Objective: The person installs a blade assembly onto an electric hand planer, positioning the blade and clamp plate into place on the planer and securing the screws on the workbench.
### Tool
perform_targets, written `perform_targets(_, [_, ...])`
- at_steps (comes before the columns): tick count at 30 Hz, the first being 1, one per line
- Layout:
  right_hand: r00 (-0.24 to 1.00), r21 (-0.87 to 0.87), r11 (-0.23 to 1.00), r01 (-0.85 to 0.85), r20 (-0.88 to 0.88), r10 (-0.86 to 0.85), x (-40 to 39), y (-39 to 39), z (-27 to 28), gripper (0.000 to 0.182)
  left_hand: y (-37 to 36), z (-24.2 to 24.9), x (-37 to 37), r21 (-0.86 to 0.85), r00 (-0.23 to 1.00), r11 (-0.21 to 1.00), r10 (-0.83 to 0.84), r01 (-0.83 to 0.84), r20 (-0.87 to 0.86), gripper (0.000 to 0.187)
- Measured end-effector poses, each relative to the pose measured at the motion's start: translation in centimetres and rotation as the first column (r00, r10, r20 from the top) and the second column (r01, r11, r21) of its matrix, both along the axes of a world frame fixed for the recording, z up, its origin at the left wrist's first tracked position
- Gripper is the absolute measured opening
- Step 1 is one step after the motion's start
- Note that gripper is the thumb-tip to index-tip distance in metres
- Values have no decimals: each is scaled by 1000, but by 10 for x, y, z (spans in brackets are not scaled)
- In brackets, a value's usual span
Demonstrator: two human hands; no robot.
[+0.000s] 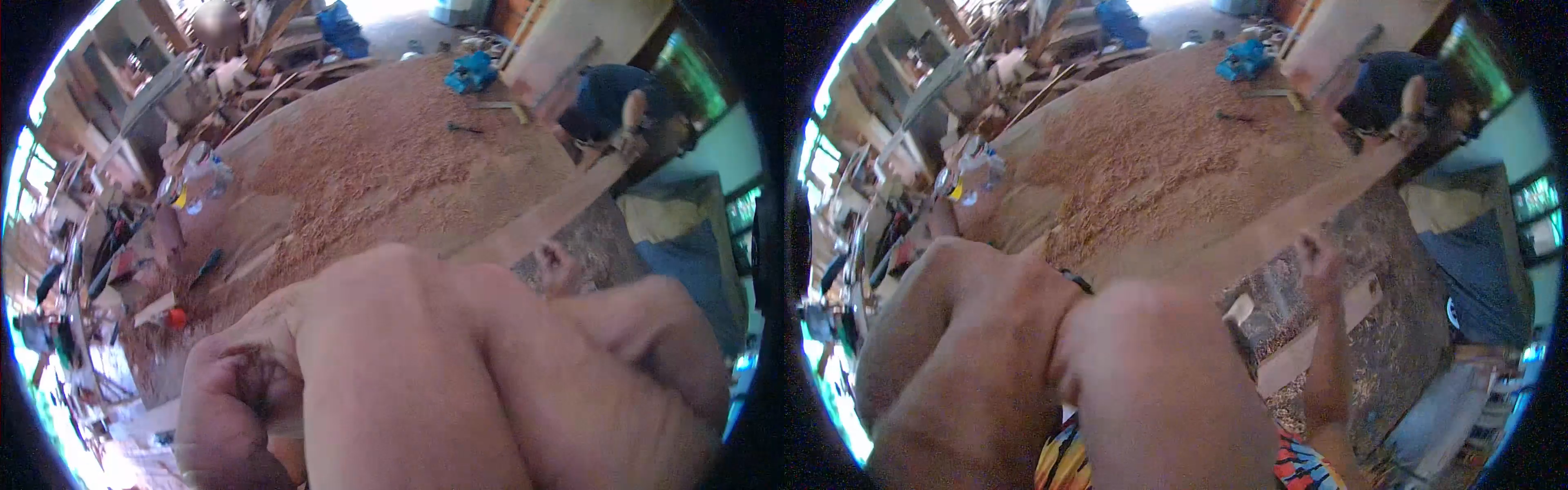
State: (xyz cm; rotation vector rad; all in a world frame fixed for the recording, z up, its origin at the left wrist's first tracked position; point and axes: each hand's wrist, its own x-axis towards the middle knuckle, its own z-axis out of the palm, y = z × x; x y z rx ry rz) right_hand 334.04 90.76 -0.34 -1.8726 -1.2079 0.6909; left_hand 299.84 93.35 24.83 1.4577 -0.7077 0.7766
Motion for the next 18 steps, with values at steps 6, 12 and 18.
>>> perform_targets(6, [907, 234, 884, -405, 227, 355, 23, 152, 23, 28, 45, -26, 59, -70, 987, 984, 160, -161, -28, 40])
perform_targets(12, [693, -16, 734, -679, 318, 647, 60, 303, -19, 32, 80, -25, 133, -133, 918, 909, 389, -396, -73, 38])
perform_targets(18, [542, -159, 643, -749, 411, 733, 111, 455, -138, 47, 110, -13, 178, -144, 797, 784, 586, -603, -149, 36])
